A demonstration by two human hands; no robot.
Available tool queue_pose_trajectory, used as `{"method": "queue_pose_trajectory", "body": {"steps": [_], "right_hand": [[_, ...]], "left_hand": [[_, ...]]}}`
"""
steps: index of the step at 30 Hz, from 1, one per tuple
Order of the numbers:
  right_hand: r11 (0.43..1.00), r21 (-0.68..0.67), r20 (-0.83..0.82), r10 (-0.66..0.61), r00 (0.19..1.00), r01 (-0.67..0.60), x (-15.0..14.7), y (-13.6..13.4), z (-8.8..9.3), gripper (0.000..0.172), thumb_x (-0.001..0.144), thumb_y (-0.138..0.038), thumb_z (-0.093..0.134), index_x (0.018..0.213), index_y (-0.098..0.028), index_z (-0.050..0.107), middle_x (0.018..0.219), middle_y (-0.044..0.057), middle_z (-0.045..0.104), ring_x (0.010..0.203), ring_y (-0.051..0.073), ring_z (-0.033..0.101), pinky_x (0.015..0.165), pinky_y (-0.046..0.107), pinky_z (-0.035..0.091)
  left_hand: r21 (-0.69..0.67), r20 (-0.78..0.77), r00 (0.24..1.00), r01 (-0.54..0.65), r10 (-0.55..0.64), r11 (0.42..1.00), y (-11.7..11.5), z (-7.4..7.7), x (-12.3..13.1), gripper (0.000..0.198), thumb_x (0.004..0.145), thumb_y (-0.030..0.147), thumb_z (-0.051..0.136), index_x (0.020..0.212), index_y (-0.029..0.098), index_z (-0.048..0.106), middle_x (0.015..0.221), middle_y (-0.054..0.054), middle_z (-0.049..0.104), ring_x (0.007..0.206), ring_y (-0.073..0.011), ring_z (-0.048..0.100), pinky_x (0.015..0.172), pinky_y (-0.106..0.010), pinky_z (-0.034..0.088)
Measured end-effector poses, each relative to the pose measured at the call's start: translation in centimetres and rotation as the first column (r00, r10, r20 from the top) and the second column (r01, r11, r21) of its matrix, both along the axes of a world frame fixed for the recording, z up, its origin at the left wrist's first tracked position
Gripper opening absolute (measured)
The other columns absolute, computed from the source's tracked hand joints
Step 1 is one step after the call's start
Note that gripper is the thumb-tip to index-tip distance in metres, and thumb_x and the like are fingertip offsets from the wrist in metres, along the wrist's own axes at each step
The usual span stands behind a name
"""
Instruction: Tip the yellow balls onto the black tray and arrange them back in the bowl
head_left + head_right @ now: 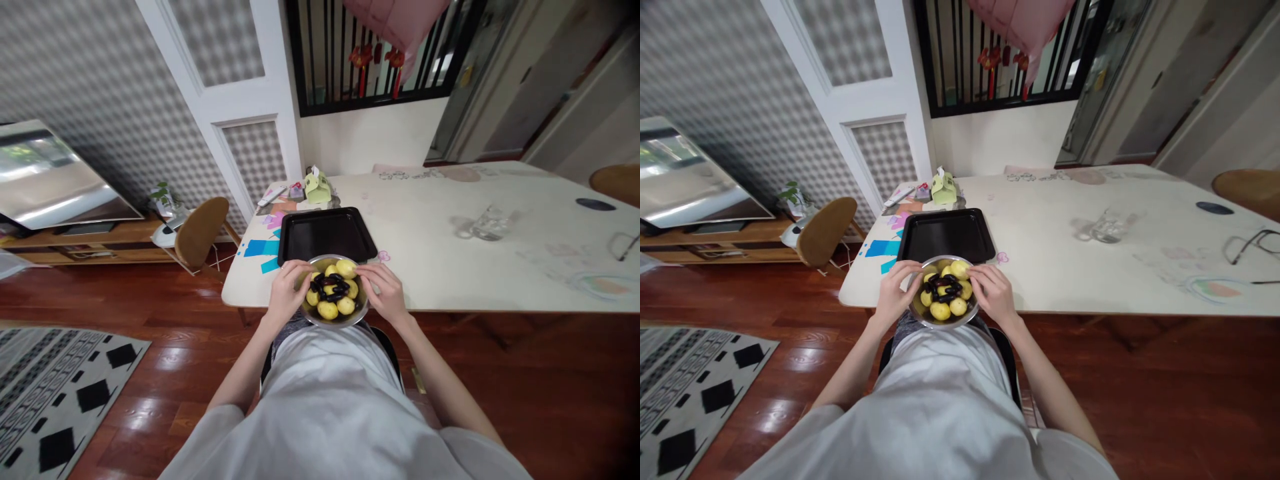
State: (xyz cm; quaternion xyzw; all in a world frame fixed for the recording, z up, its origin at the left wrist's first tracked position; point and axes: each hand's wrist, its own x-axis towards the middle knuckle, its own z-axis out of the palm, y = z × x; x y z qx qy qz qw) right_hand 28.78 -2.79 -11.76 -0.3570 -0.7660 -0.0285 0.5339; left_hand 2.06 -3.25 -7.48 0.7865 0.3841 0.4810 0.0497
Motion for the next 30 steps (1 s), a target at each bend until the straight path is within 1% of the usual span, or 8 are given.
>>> {"method": "queue_pose_trajectory", "body": {"steps": [4, 9, 14, 18, 24, 28, 30], "right_hand": [[1.000, -0.009, 0.019, -0.003, 1.000, 0.003, 0.0, -0.1, 0.0, 0.026, 0.102, -0.016, 0.056, 0.114, -0.024, 0.077, 0.106, 0.009, 0.080, 0.097, 0.025, 0.074, 0.086, 0.044, 0.062], [1.000, 0.003, 0.037, -0.015, 0.999, 0.015, 0.0, -0.1, 0.1, 0.025, 0.102, -0.016, 0.055, 0.113, -0.023, 0.077, 0.105, 0.010, 0.080, 0.095, 0.025, 0.075, 0.085, 0.043, 0.062], [1.000, -0.001, 0.046, -0.019, 0.999, 0.019, 0.0, -0.3, 0.1, 0.025, 0.103, -0.017, 0.055, 0.112, -0.023, 0.077, 0.104, 0.010, 0.080, 0.094, 0.024, 0.075, 0.085, 0.042, 0.063], [1.000, -0.012, 0.056, -0.008, 0.998, 0.008, -0.1, -0.4, 0.2, 0.026, 0.102, -0.017, 0.055, 0.113, -0.023, 0.077, 0.105, 0.010, 0.080, 0.095, 0.025, 0.075, 0.085, 0.043, 0.063], [1.000, -0.010, 0.098, 0.012, 0.995, -0.011, 0.1, -0.4, 0.2, 0.027, 0.101, -0.017, 0.056, 0.113, -0.025, 0.078, 0.108, 0.009, 0.081, 0.097, 0.025, 0.076, 0.087, 0.045, 0.063], [0.998, 0.030, 0.127, 0.042, 0.991, -0.046, 0.0, -0.3, 0.3, 0.026, 0.099, -0.014, 0.058, 0.114, -0.023, 0.078, 0.106, 0.010, 0.081, 0.094, 0.025, 0.075, 0.084, 0.043, 0.062], [0.997, 0.030, 0.141, 0.059, 0.988, -0.064, 0.0, -0.3, 0.4, 0.025, 0.099, -0.014, 0.059, 0.114, -0.023, 0.077, 0.105, 0.010, 0.081, 0.092, 0.025, 0.075, 0.082, 0.042, 0.062]], "left_hand": [[-0.030, -0.025, 1.000, -0.013, 0.012, 0.999, 0.3, -0.5, -0.7, 0.012, 0.103, 0.019, 0.060, 0.104, 0.020, 0.072, 0.107, -0.008, 0.074, 0.104, -0.0228, 0.070, 0.095, -0.039, 0.058], [-0.066, -0.053, 0.998, 0.036, -0.039, 0.997, 0.4, -1.1, -0.4, 0.013, 0.105, 0.024, 0.060, 0.111, 0.021, 0.071, 0.111, -0.009, 0.073, 0.107, -0.0236, 0.069, 0.097, -0.041, 0.059], [-0.115, -0.139, 0.976, 0.150, -0.166, 0.982, 0.1, -1.5, 0.0, 0.026, 0.104, 0.032, 0.063, 0.128, 0.023, 0.067, 0.131, -0.013, 0.068, 0.123, -0.0273, 0.066, 0.107, -0.048, 0.057], [-0.154, -0.218, 0.950, 0.194, -0.225, 0.969, 0.1, -2.0, 0.1, 0.039, 0.101, 0.037, 0.068, 0.138, 0.025, 0.063, 0.142, -0.015, 0.063, 0.133, -0.0306, 0.062, 0.112, -0.053, 0.055], [-0.204, -0.295, 0.922, 0.193, -0.249, 0.960, 0.3, -2.5, 0.1, 0.053, 0.096, 0.043, 0.075, 0.145, 0.029, 0.060, 0.147, -0.015, 0.059, 0.139, -0.0334, 0.058, 0.115, -0.057, 0.052], [-0.234, -0.326, 0.909, 0.188, -0.259, 0.954, 0.3, -2.5, 0.1, 0.061, 0.094, 0.045, 0.075, 0.150, 0.030, 0.056, 0.150, -0.015, 0.057, 0.140, -0.0336, 0.056, 0.116, -0.056, 0.051], [-0.248, -0.346, 0.903, 0.176, -0.256, 0.953, 0.3, -2.4, 0.1, 0.065, 0.094, 0.047, 0.076, 0.152, 0.031, 0.053, 0.151, -0.015, 0.056, 0.140, -0.0340, 0.056, 0.115, -0.056, 0.051]]}}
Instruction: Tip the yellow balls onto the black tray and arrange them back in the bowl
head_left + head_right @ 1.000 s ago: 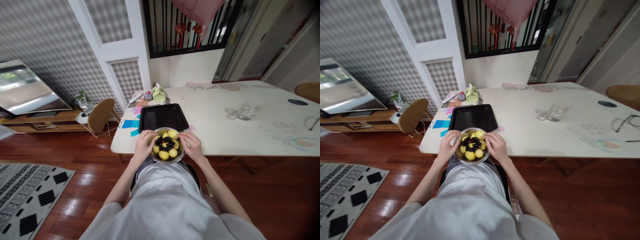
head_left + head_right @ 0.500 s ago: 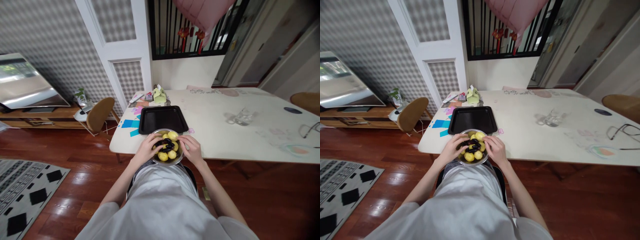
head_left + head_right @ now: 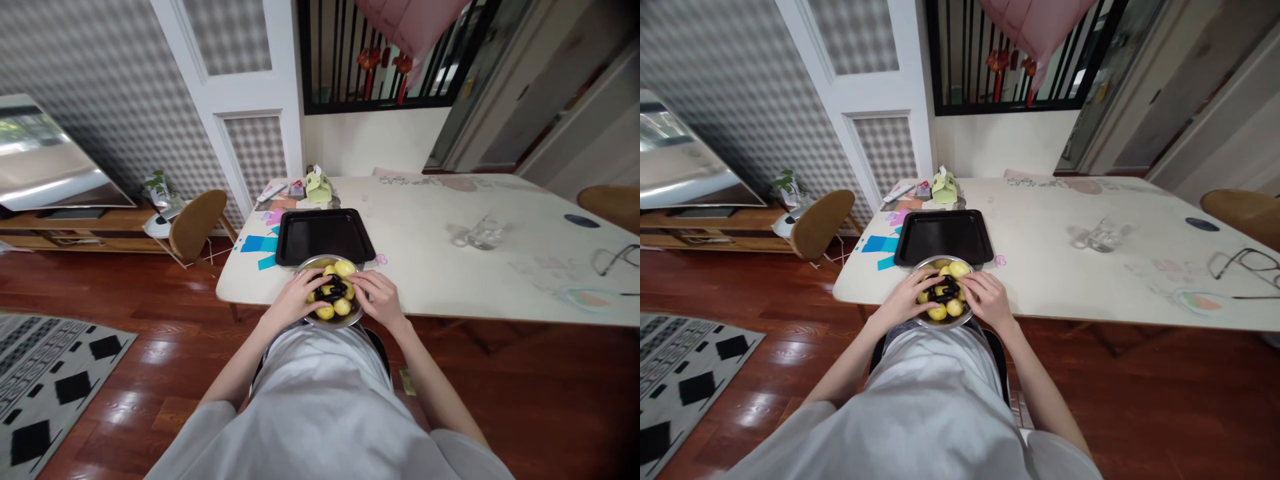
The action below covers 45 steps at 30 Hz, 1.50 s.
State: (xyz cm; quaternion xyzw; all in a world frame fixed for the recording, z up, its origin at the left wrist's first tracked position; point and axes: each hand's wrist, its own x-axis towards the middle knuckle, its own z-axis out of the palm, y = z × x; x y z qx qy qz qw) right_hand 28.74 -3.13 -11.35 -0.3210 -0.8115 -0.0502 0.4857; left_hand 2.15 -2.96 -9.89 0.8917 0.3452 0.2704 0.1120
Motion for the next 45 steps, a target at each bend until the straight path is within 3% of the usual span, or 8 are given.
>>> {"method": "queue_pose_trajectory", "body": {"steps": [6, 13, 19, 29, 34, 37, 45], "right_hand": [[0.985, -0.155, 0.025, 0.074, 0.997, -0.070, -0.3, -0.2, 0.1, 0.023, 0.103, -0.020, 0.058, 0.116, -0.024, 0.077, 0.106, 0.008, 0.081, 0.096, 0.024, 0.075, 0.088, 0.042, 0.062], [0.956, -0.290, 0.160, 0.077, 0.984, -0.027, -0.5, -0.4, -0.3, 0.028, 0.099, -0.030, 0.069, 0.125, -0.024, 0.074, 0.120, 0.013, 0.077, 0.109, 0.030, 0.073, 0.092, 0.051, 0.063], [0.925, -0.368, 0.011, 0.101, 0.995, -0.090, -1.4, -1.0, -0.6, 0.030, 0.098, -0.019, 0.064, 0.125, -0.027, 0.075, 0.123, 0.010, 0.075, 0.112, 0.027, 0.074, 0.099, 0.046, 0.065], [0.873, -0.452, -0.207, 0.097, 0.973, -0.183, -2.6, -1.4, -0.5, 0.029, 0.094, -0.011, 0.062, 0.115, -0.024, 0.077, 0.114, 0.010, 0.076, 0.106, 0.025, 0.075, 0.095, 0.043, 0.066], [0.861, -0.471, -0.243, 0.084, 0.966, -0.193, -2.8, -1.4, -0.7, 0.030, 0.093, -0.013, 0.062, 0.118, -0.024, 0.075, 0.113, 0.010, 0.075, 0.093, 0.023, 0.075, 0.083, 0.039, 0.068], [0.854, -0.481, -0.257, 0.078, 0.963, -0.198, -2.9, -1.3, -0.8, 0.033, 0.091, -0.012, 0.063, 0.119, -0.024, 0.074, 0.111, 0.009, 0.075, 0.085, 0.021, 0.074, 0.078, 0.038, 0.068], [0.869, -0.458, -0.277, 0.062, 0.959, -0.189, -3.1, -1.3, -1.1, 0.031, 0.092, -0.014, 0.064, 0.119, -0.025, 0.074, 0.112, 0.009, 0.076, 0.084, 0.021, 0.074, 0.079, 0.039, 0.068]], "left_hand": [[0.006, -0.074, 0.997, -0.027, 0.027, 1.000, 0.0, 0.1, 0.3, 0.069, 0.093, 0.047, 0.077, 0.153, 0.027, 0.051, 0.146, -0.014, 0.060, 0.137, -0.0341, 0.058, 0.113, -0.055, 0.052], [0.058, -0.202, 0.972, -0.110, 0.120, 0.992, -0.2, 0.3, 1.9, 0.076, 0.089, 0.058, 0.077, 0.151, 0.023, 0.051, 0.144, -0.016, 0.062, 0.135, -0.0373, 0.057, 0.109, -0.054, 0.049], [0.093, -0.208, 0.963, -0.157, 0.174, 0.983, 0.0, -0.1, 3.2, 0.073, 0.092, 0.066, 0.070, 0.146, 0.021, 0.051, 0.137, -0.017, 0.061, 0.127, -0.0367, 0.057, 0.104, -0.051, 0.049], [0.015, -0.147, 0.983, -0.111, 0.112, 0.994, 0.8, -0.1, 3.6, 0.062, 0.092, 0.062, 0.071, 0.135, 0.021, 0.053, 0.127, -0.015, 0.061, 0.121, -0.0372, 0.063, 0.099, -0.053, 0.055], [-0.026, -0.144, 0.982, -0.128, 0.123, 0.991, 0.6, -0.2, 3.6, 0.059, 0.092, 0.059, 0.073, 0.134, 0.024, 0.051, 0.139, -0.016, 0.056, 0.116, -0.0342, 0.069, 0.090, -0.048, 0.062], [-0.035, -0.134, 0.986, -0.109, 0.104, 0.993, 0.7, -0.2, 3.5, 0.058, 0.092, 0.057, 0.074, 0.134, 0.024, 0.051, 0.145, -0.017, 0.055, 0.123, -0.0352, 0.068, 0.093, -0.049, 0.062], [-0.057, -0.150, 0.986, -0.087, 0.078, 0.995, 0.7, 0.1, 3.5, 0.051, 0.097, 0.050, 0.070, 0.137, 0.024, 0.051, 0.138, -0.014, 0.060, 0.118, -0.0330, 0.071, 0.088, -0.045, 0.064]]}}
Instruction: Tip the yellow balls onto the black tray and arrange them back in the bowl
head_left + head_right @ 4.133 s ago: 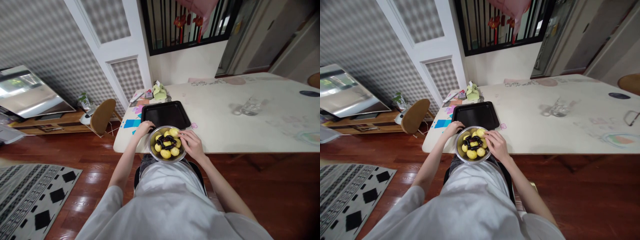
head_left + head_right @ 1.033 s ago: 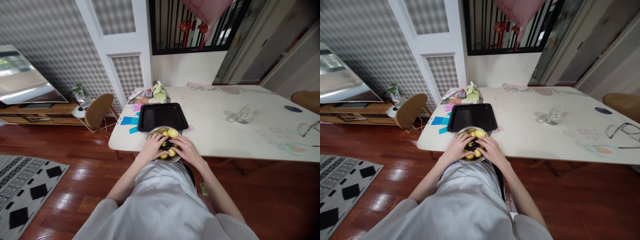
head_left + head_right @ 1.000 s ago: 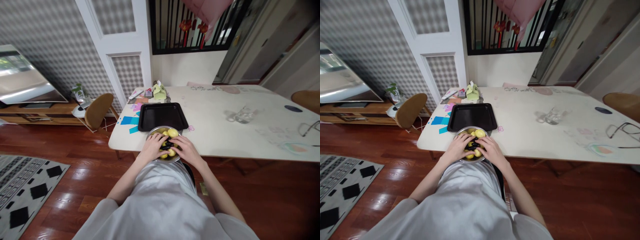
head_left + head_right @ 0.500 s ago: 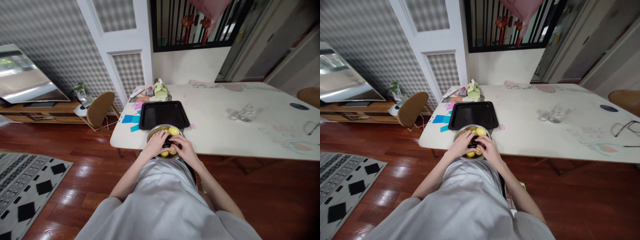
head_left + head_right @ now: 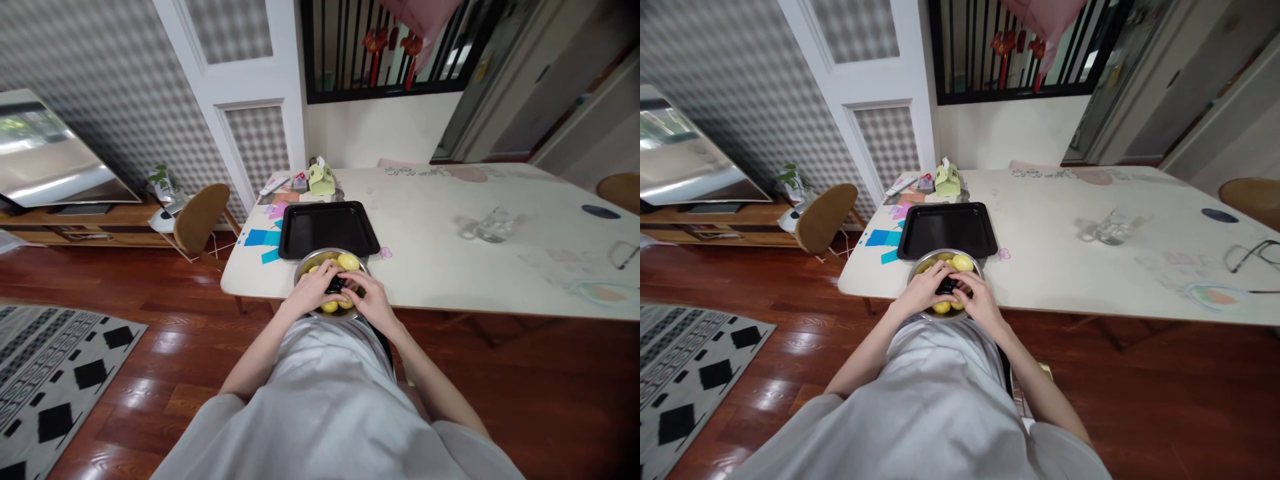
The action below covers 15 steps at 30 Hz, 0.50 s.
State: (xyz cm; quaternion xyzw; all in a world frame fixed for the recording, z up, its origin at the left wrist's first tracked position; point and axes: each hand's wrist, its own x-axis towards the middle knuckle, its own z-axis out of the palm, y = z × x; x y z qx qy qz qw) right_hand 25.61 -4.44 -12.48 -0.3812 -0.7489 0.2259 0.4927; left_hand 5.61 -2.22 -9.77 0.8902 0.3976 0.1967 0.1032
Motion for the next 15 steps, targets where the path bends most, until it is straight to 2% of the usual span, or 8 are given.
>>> {"method": "queue_pose_trajectory", "body": {"steps": [4, 9, 12, 15], "right_hand": [[1.000, -0.014, -0.020, 0.012, 1.000, -0.012, -0.11, -0.11, 0.08, 0.029, 0.093, -0.016, 0.065, 0.118, -0.026, 0.075, 0.115, 0.008, 0.077, 0.090, 0.022, 0.075, 0.085, 0.041, 0.067], [0.999, 0.016, -0.009, 0.048, 0.999, -0.048, 0.01, -0.12, 0.21, 0.028, 0.095, -0.016, 0.065, 0.119, -0.027, 0.076, 0.117, 0.008, 0.078, 0.108, 0.024, 0.075, 0.097, 0.042, 0.065], [0.998, 0.027, -0.011, 0.064, 0.998, -0.064, 0.12, -0.10, 0.14, 0.026, 0.096, -0.018, 0.066, 0.118, -0.026, 0.077, 0.116, 0.008, 0.078, 0.109, 0.024, 0.075, 0.098, 0.042, 0.065], [0.997, 0.007, -0.034, 0.072, 0.997, -0.072, 0.27, -0.16, 0.27, 0.024, 0.097, -0.021, 0.066, 0.118, -0.026, 0.077, 0.117, 0.007, 0.079, 0.104, 0.023, 0.077, 0.096, 0.042, 0.066]], "left_hand": [[-0.003, 0.015, 1.000, 0.003, -0.003, 1.000, 0.05, 0.08, -0.15, 0.050, 0.097, 0.049, 0.071, 0.136, 0.023, 0.052, 0.136, -0.013, 0.060, 0.112, -0.0322, 0.073, 0.086, -0.045, 0.064], [-0.005, 0.073, 0.995, 0.071, -0.070, 0.997, 0.09, -0.02, -0.52, 0.043, 0.098, 0.039, 0.071, 0.134, 0.023, 0.053, 0.139, -0.013, 0.061, 0.125, -0.0315, 0.068, 0.097, -0.045, 0.062], [-0.019, 0.099, 0.991, 0.094, -0.092, 0.995, 0.03, 0.03, -0.62, 0.041, 0.096, 0.033, 0.072, 0.132, 0.024, 0.055, 0.136, -0.011, 0.065, 0.125, -0.0302, 0.067, 0.101, -0.043, 0.060], [-0.032, 0.093, 0.993, 0.069, -0.066, 0.997, -0.10, 0.22, -0.62, 0.037, 0.097, 0.033, 0.071, 0.131, 0.024, 0.059, 0.135, -0.010, 0.065, 0.122, -0.0291, 0.069, 0.100, -0.041, 0.060]]}}
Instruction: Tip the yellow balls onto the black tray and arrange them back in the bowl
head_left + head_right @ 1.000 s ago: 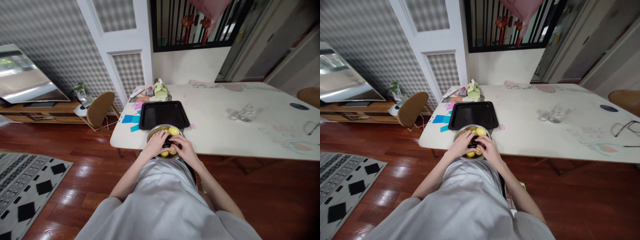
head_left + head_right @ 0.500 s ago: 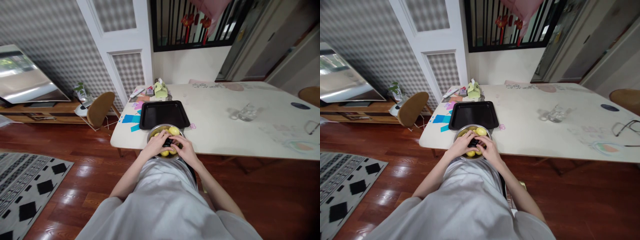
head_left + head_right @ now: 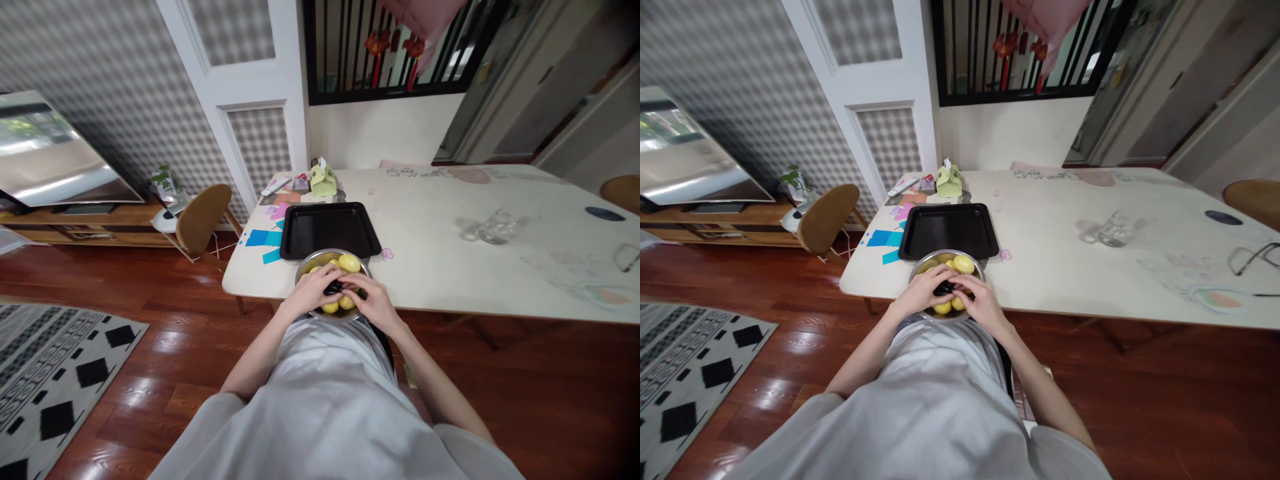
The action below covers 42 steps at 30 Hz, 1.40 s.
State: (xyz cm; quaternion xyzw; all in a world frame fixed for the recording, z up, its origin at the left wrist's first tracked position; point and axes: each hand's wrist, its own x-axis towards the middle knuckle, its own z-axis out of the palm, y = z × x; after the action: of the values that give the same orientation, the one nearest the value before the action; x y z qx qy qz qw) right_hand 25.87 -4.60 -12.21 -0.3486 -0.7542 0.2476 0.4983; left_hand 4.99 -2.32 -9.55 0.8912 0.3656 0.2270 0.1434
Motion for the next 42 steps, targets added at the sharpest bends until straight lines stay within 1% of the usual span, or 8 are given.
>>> {"method": "queue_pose_trajectory", "body": {"steps": [4, 8, 11, 15, 25, 31, 36, 42], "right_hand": [[0.999, -0.033, -0.069, -0.014, 0.998, 0.011, 0.3, -0.2, 0.8, 0.023, 0.097, -0.024, 0.067, 0.119, -0.027, 0.076, 0.118, 0.008, 0.077, 0.090, 0.021, 0.078, 0.085, 0.037, 0.069], [0.999, -0.030, -0.075, -0.045, 0.996, 0.043, 0.6, -0.1, 1.5, 0.019, 0.096, -0.027, 0.070, 0.114, -0.027, 0.078, 0.110, 0.007, 0.078, 0.084, 0.020, 0.078, 0.082, 0.037, 0.069], [0.998, -0.043, -0.040, -0.038, 0.998, 0.036, 0.8, 0.1, 1.4, 0.017, 0.096, -0.028, 0.070, 0.110, -0.025, 0.079, 0.106, 0.007, 0.079, 0.088, 0.022, 0.078, 0.083, 0.037, 0.068], [0.999, -0.017, 0.022, -0.043, 0.999, 0.043, 0.9, 0.4, 1.0, 0.014, 0.097, -0.026, 0.069, 0.106, -0.024, 0.080, 0.107, 0.008, 0.080, 0.100, 0.024, 0.077, 0.093, 0.039, 0.065], [1.000, 0.008, 0.037, -0.017, 0.999, 0.017, 1.3, 0.5, 1.1, 0.013, 0.096, -0.024, 0.069, 0.104, -0.024, 0.080, 0.106, 0.007, 0.081, 0.099, 0.023, 0.077, 0.091, 0.038, 0.064], [0.997, 0.024, 0.024, -0.070, 0.997, 0.069, 1.5, 0.4, 1.4, 0.015, 0.099, -0.025, 0.066, 0.103, -0.025, 0.080, 0.104, 0.006, 0.081, 0.097, 0.022, 0.077, 0.092, 0.037, 0.063], [0.996, 0.024, 0.032, -0.083, 0.996, 0.082, 1.6, 0.4, 1.5, 0.017, 0.100, -0.027, 0.064, 0.103, -0.025, 0.080, 0.103, 0.007, 0.081, 0.097, 0.022, 0.077, 0.090, 0.038, 0.063], [0.996, 0.047, 0.018, -0.076, 0.997, 0.075, 1.2, 0.3, 1.5, 0.017, 0.100, -0.025, 0.063, 0.103, -0.024, 0.079, 0.103, 0.006, 0.080, 0.097, 0.021, 0.076, 0.092, 0.036, 0.062]], "left_hand": [[-0.018, 0.025, 0.999, -0.044, 0.045, 0.999, -0.1, 0.1, 0.0, 0.036, 0.097, 0.033, 0.070, 0.131, 0.026, 0.060, 0.138, -0.010, 0.062, 0.118, -0.0273, 0.070, 0.098, -0.039, 0.060], [-0.027, 0.037, 0.998, -0.047, 0.048, 0.999, 0.0, 0.1, -0.1, 0.029, 0.098, 0.034, 0.068, 0.126, 0.027, 0.063, 0.136, -0.009, 0.061, 0.113, -0.0253, 0.071, 0.096, -0.037, 0.060], [-0.031, 0.038, 0.999, -0.036, 0.037, 0.999, 0.1, 0.1, -0.1, 0.029, 0.100, 0.035, 0.067, 0.126, 0.027, 0.062, 0.135, -0.009, 0.062, 0.115, -0.0254, 0.071, 0.097, -0.037, 0.059], [-0.026, 0.020, 0.999, -0.038, 0.038, 0.999, 0.1, -0.1, 0.0, 0.030, 0.099, 0.036, 0.068, 0.127, 0.027, 0.060, 0.135, -0.008, 0.064, 0.118, -0.0269, 0.070, 0.095, -0.037, 0.060], [-0.007, -0.034, 0.998, -0.056, 0.056, 0.998, -0.1, 0.0, 0.4, 0.030, 0.100, 0.041, 0.069, 0.125, 0.028, 0.060, 0.134, -0.007, 0.064, 0.114, -0.0273, 0.070, 0.091, -0.037, 0.060], [-0.046, 0.145, 0.989, 0.009, -0.002, 0.999, 0.2, 0.0, 0.0, 0.027, 0.097, 0.038, 0.071, 0.119, 0.026, 0.060, 0.126, -0.008, 0.064, 0.113, -0.0261, 0.068, 0.097, -0.038, 0.057], [-0.077, 0.332, 0.942, 0.073, -0.044, 0.994, 0.8, -0.1, -0.5, 0.028, 0.096, 0.041, 0.073, 0.113, 0.022, 0.061, 0.116, -0.009, 0.066, 0.111, -0.0253, 0.066, 0.101, -0.039, 0.054], [-0.198, 0.516, 0.854, 0.045, 0.065, 0.979, 1.6, 0.0, -1.0, 0.033, 0.093, 0.044, 0.077, 0.110, 0.020, 0.062, 0.111, -0.008, 0.068, 0.106, -0.0237, 0.066, 0.098, -0.037, 0.053]]}}
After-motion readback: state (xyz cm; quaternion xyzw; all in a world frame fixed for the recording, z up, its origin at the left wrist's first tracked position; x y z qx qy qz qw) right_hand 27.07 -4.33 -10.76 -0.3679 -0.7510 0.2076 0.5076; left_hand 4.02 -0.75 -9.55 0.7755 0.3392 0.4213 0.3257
